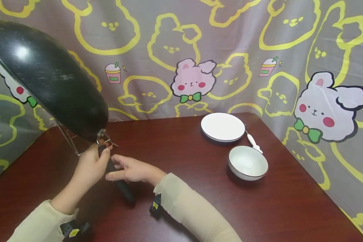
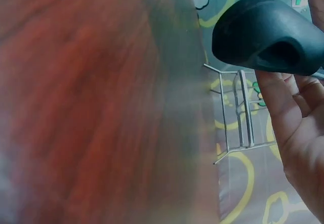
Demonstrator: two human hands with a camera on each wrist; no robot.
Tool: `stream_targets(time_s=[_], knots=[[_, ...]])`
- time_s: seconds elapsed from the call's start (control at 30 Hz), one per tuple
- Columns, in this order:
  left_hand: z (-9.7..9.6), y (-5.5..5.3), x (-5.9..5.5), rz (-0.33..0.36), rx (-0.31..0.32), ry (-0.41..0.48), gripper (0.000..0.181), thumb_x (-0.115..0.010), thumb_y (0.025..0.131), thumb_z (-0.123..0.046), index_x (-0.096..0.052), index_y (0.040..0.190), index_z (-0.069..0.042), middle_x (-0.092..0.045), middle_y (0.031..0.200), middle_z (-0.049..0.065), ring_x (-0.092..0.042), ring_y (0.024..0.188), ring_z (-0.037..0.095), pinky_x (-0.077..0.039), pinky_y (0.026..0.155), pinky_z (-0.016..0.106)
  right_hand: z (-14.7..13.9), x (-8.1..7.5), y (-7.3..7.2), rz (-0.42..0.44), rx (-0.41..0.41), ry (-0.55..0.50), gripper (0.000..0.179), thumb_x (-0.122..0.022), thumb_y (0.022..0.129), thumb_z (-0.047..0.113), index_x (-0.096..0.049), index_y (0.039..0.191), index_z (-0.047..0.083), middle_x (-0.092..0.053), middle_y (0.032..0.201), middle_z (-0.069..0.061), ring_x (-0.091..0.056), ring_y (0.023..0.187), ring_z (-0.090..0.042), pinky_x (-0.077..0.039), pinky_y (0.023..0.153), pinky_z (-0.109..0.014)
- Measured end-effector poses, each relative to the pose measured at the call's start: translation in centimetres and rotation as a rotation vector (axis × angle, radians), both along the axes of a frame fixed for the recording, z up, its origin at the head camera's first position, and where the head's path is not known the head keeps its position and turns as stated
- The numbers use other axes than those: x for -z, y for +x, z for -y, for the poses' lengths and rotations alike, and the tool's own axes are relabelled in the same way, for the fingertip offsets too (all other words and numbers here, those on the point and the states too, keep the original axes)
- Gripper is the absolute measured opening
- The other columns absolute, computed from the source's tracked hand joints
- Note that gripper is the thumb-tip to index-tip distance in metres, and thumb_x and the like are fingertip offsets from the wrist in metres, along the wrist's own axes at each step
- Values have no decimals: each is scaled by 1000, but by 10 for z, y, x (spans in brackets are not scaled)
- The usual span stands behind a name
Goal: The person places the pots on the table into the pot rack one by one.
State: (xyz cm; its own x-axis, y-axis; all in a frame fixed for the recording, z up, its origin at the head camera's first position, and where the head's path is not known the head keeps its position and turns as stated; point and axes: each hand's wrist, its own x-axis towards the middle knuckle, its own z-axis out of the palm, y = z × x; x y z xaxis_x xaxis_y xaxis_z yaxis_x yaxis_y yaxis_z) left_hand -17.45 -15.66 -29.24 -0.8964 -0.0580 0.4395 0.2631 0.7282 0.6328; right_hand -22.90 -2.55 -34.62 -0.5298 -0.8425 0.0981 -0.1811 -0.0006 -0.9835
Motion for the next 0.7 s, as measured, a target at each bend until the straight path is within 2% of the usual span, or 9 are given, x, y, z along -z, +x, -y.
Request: stream_targets(time_s=[0.13,0.23,0.37,0.47,0.53,0.7], knots=[[6,-1,-1,14,-17,-10,15,-47,90,-9,-54,84,4,-53,69,15,-49,66,28,-34,54,34,5,-2,1,24,8,11,33,-55,88,-1,-40,118,-2,-56,83,-5,-51,64,-8,-41,55,-21],[9,-2,0,28,-35,-14,15,-47,89,-8,-56,87,4,-57,71,16,-51,69,29,-36,57,34,9,-2,1,52,-5,11,32,-54,89,-1,-39,116,-3,-55,79,-1,-51,63,-8,-41,54,-21],[11,-1,1,52,-42,-10,18,-46,90,-9,-56,89,6,-58,72,18,-51,70,30,-37,59,37,11,-2,2,57,-5,27,32,-54,89,-1,-39,116,-3,-55,82,-3,-52,66,-7,-42,56,-21],[12,0,2,73,-44,9,22,-46,91,-9,-56,97,10,-62,85,27,-57,81,37,-44,70,43,12,-2,2,47,-1,42,31,-54,89,-1,-40,116,-4,-55,83,-5,-53,67,-7,-43,56,-20],[13,0,2,85,-50,21,26,-46,92,-10,-55,104,11,-62,97,30,-58,91,41,-44,79,48,13,-2,2,48,0,44,30,-54,89,-1,-40,116,-4,-56,84,-7,-53,68,-7,-44,57,-20],[17,-2,4,136,-47,37,31,-44,92,-10,-52,113,12,-59,113,31,-54,108,42,-41,91,50,16,-2,3,75,4,47,28,-53,90,-2,-39,114,-5,-55,82,-10,-53,67,-9,-45,59,-20]])
